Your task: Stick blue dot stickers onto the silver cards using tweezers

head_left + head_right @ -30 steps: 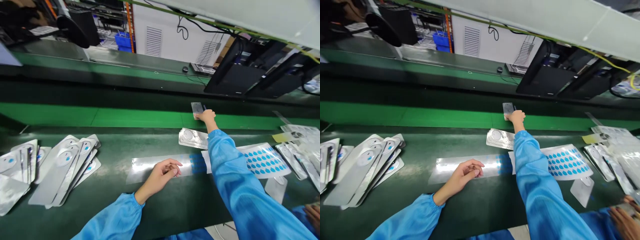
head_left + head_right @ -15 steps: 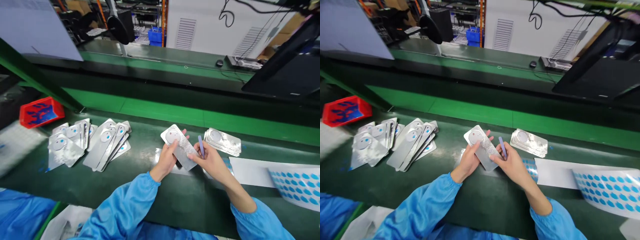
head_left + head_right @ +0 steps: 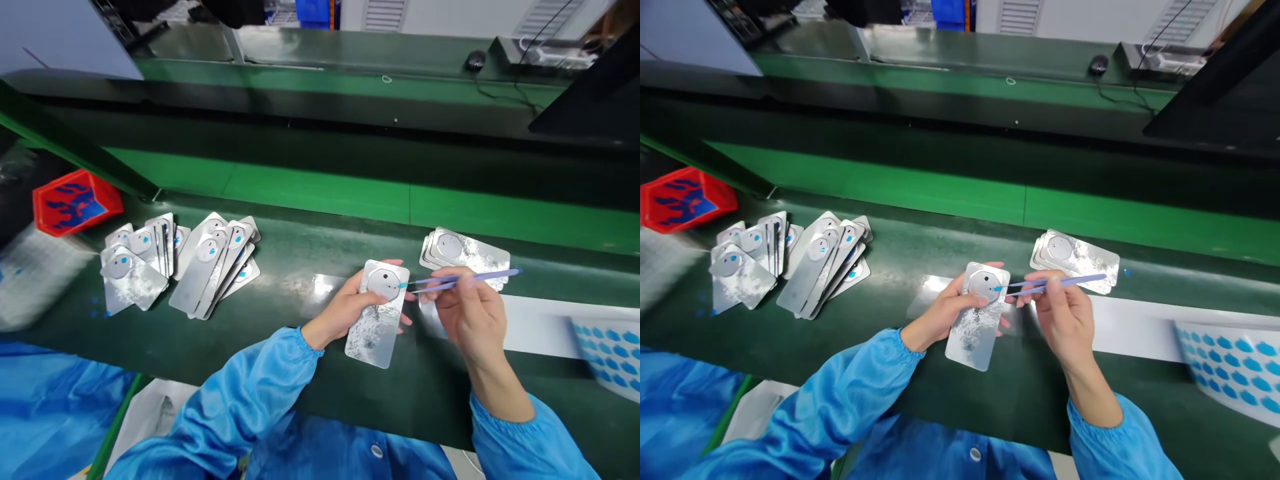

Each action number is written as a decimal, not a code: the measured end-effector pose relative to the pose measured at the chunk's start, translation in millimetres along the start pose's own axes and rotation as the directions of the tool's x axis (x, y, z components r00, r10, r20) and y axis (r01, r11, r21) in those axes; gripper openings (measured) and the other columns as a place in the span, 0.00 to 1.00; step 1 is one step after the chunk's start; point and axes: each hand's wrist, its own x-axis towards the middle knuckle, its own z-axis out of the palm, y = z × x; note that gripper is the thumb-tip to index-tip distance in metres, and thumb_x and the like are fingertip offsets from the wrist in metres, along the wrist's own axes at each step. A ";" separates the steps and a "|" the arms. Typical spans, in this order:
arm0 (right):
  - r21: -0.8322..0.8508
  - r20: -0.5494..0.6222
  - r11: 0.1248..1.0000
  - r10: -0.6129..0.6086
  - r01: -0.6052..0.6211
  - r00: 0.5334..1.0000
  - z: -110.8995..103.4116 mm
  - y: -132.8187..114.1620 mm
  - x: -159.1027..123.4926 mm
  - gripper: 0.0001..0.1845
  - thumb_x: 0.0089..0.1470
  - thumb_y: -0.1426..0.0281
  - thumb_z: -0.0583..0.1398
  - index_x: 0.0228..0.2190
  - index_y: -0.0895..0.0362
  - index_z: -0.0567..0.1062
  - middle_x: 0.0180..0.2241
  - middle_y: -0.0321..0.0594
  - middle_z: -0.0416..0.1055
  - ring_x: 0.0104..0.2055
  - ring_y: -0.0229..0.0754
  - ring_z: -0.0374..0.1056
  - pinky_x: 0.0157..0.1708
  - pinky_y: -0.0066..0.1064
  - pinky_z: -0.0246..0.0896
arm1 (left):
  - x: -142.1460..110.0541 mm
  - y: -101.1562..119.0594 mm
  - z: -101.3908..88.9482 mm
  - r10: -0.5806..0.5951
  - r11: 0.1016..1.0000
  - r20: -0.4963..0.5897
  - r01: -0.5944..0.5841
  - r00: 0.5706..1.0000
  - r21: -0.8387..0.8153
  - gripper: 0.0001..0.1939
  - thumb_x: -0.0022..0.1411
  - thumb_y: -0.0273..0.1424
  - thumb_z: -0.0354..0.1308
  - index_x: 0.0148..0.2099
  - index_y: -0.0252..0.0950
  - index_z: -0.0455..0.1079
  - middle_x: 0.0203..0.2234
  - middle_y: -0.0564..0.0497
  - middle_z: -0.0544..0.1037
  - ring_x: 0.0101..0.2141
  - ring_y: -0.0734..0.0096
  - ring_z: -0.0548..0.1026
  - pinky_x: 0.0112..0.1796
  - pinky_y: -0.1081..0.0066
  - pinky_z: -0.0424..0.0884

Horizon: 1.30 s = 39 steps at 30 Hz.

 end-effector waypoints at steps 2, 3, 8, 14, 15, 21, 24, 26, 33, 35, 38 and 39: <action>0.002 0.033 0.998 0.061 -0.061 0.998 4.3 1.8 -3.3 0.25 0.75 0.43 0.73 0.45 0.52 0.88 0.30 0.39 0.81 0.27 0.45 0.76 0.28 0.37 0.75 | -1.2 -1.1 1.7 -0.001 1.000 -0.026 0.001 1.000 0.011 0.46 0.64 0.33 0.80 0.82 0.45 0.73 0.52 0.42 0.92 0.40 0.48 0.93 0.42 0.54 0.91; 0.000 0.036 0.997 0.083 -0.083 0.996 5.6 2.0 -4.5 0.24 0.74 0.43 0.74 0.44 0.52 0.87 0.30 0.39 0.81 0.27 0.45 0.76 0.26 0.36 0.74 | -2.0 -0.9 2.7 0.003 1.000 -0.037 -0.002 0.999 0.028 0.44 0.64 0.34 0.80 0.80 0.45 0.75 0.51 0.43 0.92 0.38 0.49 0.93 0.41 0.55 0.91; 0.008 0.003 0.994 0.109 -0.109 0.994 6.5 -0.9 -8.0 0.26 0.76 0.43 0.73 0.39 0.52 0.84 0.29 0.39 0.82 0.26 0.44 0.78 0.23 0.33 0.73 | -6.0 3.0 8.4 -0.004 0.992 -0.039 0.009 0.999 0.129 0.38 0.68 0.37 0.81 0.77 0.45 0.79 0.49 0.45 0.90 0.36 0.54 0.92 0.39 0.57 0.91; -0.087 0.007 0.992 0.089 -0.088 0.996 7.7 -7.4 -8.8 0.26 0.76 0.43 0.73 0.39 0.52 0.83 0.28 0.39 0.83 0.25 0.44 0.79 0.21 0.33 0.73 | -6.5 3.6 10.0 -0.013 0.986 0.004 0.013 1.000 0.167 0.37 0.70 0.37 0.80 0.78 0.44 0.78 0.54 0.42 0.89 0.37 0.57 0.92 0.41 0.59 0.91; -0.093 0.008 0.992 0.087 -0.086 0.996 8.2 -8.2 -8.6 0.26 0.76 0.43 0.73 0.39 0.52 0.83 0.28 0.39 0.83 0.25 0.44 0.79 0.20 0.32 0.73 | -6.2 3.2 9.6 -0.012 0.985 0.007 0.011 1.000 0.170 0.37 0.70 0.38 0.80 0.77 0.45 0.78 0.54 0.42 0.89 0.37 0.56 0.92 0.41 0.59 0.91; -0.099 0.003 0.992 0.078 -0.077 0.997 9.4 -10.7 -7.1 0.26 0.76 0.44 0.74 0.39 0.52 0.84 0.26 0.38 0.83 0.23 0.43 0.80 0.19 0.31 0.72 | -2.0 -1.8 6.0 0.009 0.986 0.042 -0.016 0.999 0.168 0.35 0.71 0.38 0.80 0.76 0.43 0.78 0.54 0.43 0.88 0.37 0.57 0.92 0.43 0.59 0.92; -0.095 0.010 0.993 0.076 -0.074 0.997 8.3 -10.9 -6.0 0.25 0.75 0.45 0.75 0.39 0.52 0.84 0.27 0.37 0.83 0.24 0.42 0.80 0.19 0.30 0.72 | -0.4 -3.6 4.1 0.018 0.985 0.062 -0.028 0.998 0.168 0.35 0.72 0.38 0.81 0.76 0.43 0.77 0.53 0.44 0.87 0.38 0.57 0.92 0.43 0.59 0.92; -0.093 0.010 0.993 0.080 -0.079 0.997 7.9 -11.0 -5.2 0.24 0.75 0.45 0.75 0.39 0.52 0.85 0.27 0.37 0.83 0.24 0.42 0.80 0.20 0.30 0.73 | -0.4 -3.7 3.3 0.006 0.982 0.060 -0.017 0.998 0.186 0.35 0.72 0.38 0.80 0.76 0.44 0.76 0.54 0.43 0.88 0.39 0.57 0.92 0.42 0.59 0.93; -0.126 -0.001 0.990 0.066 -0.066 0.998 7.6 -11.1 -8.9 0.24 0.75 0.45 0.75 0.39 0.52 0.85 0.28 0.36 0.82 0.24 0.42 0.78 0.21 0.31 0.73 | -2.0 -3.9 5.0 0.019 0.966 0.057 -0.033 0.998 0.255 0.37 0.75 0.44 0.79 0.79 0.45 0.75 0.57 0.41 0.89 0.39 0.57 0.92 0.42 0.59 0.93; -0.149 0.001 0.988 0.051 -0.050 0.999 8.5 -10.3 -9.1 0.21 0.77 0.48 0.74 0.40 0.51 0.86 0.28 0.36 0.81 0.25 0.42 0.78 0.22 0.32 0.71 | -1.9 -5.3 7.4 0.047 0.961 0.037 -0.055 0.998 0.272 0.35 0.76 0.46 0.79 0.77 0.44 0.77 0.55 0.42 0.90 0.38 0.57 0.92 0.41 0.59 0.92; -0.093 -0.101 0.987 -0.138 0.129 0.985 11.9 -6.8 -3.8 0.19 0.78 0.53 0.73 0.38 0.52 0.85 0.32 0.37 0.79 0.30 0.43 0.77 0.28 0.36 0.74 | -1.8 -7.2 12.0 0.068 0.969 0.002 -0.067 0.998 0.236 0.33 0.76 0.48 0.79 0.76 0.46 0.78 0.52 0.43 0.91 0.37 0.57 0.92 0.41 0.59 0.92; -0.058 -0.167 0.973 -0.230 0.224 0.959 13.1 -4.9 -1.6 0.18 0.77 0.54 0.74 0.37 0.51 0.84 0.33 0.37 0.78 0.33 0.44 0.78 0.31 0.37 0.75 | -1.8 -7.7 13.3 0.072 0.975 -0.010 -0.068 0.997 0.212 0.34 0.76 0.48 0.79 0.77 0.47 0.77 0.52 0.43 0.91 0.37 0.56 0.92 0.41 0.59 0.92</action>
